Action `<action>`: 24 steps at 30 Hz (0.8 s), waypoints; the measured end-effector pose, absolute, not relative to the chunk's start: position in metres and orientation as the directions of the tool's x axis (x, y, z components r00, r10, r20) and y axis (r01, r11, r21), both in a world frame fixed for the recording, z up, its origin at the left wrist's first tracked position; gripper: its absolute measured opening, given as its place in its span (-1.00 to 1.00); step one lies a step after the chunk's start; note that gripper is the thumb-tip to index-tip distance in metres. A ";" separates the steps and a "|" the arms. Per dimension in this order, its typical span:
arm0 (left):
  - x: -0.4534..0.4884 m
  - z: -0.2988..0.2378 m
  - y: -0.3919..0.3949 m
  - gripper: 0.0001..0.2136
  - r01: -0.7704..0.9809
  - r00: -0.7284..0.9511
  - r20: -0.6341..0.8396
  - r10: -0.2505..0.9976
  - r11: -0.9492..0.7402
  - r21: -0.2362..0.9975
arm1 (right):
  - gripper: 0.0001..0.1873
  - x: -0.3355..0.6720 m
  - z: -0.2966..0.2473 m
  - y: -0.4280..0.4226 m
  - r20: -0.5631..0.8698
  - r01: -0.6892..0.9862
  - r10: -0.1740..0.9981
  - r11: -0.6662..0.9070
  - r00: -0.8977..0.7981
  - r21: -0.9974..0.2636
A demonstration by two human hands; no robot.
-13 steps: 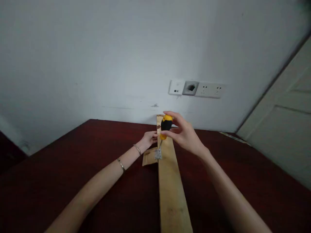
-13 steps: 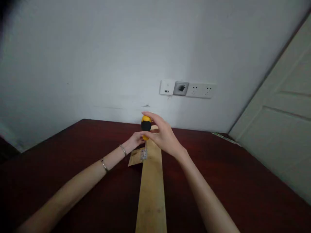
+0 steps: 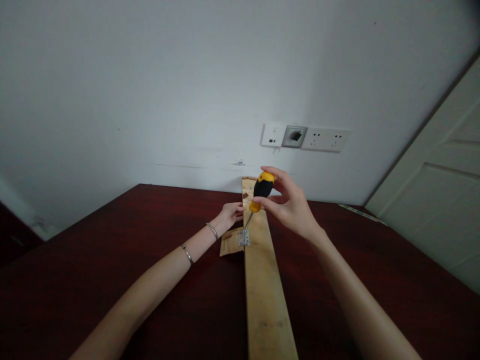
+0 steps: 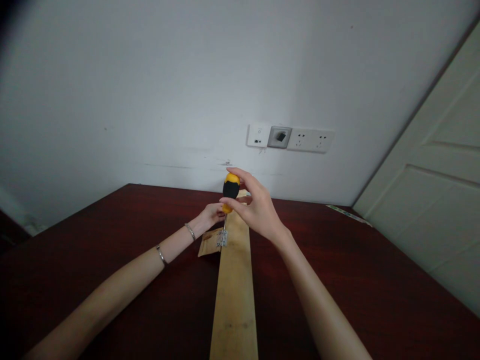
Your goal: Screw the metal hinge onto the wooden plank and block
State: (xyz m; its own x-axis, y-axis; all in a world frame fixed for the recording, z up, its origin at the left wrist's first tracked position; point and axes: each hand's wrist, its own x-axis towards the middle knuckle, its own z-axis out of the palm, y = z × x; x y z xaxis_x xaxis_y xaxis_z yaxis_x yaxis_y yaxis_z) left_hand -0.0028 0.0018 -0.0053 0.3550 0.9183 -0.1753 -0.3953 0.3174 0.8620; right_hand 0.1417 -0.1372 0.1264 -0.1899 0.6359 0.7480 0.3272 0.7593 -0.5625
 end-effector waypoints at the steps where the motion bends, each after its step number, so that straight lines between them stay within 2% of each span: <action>1: -0.003 -0.004 0.001 -0.82 -0.388 0.350 -0.188 0.918 0.324 0.863 | -0.41 0.143 0.128 -0.138 0.754 0.308 0.630 0.767 -0.188 -0.563; 9: -0.003 0.003 -0.005 -0.73 -0.348 0.362 -0.204 0.910 0.335 0.876 | -0.43 0.152 0.131 -0.140 0.741 0.175 0.628 0.778 -0.237 -0.604; 24: -0.004 0.009 -0.013 -0.80 -0.348 0.369 -0.153 0.917 0.288 0.892 | -0.43 0.150 0.130 -0.141 0.724 0.168 0.639 0.768 -0.259 -0.618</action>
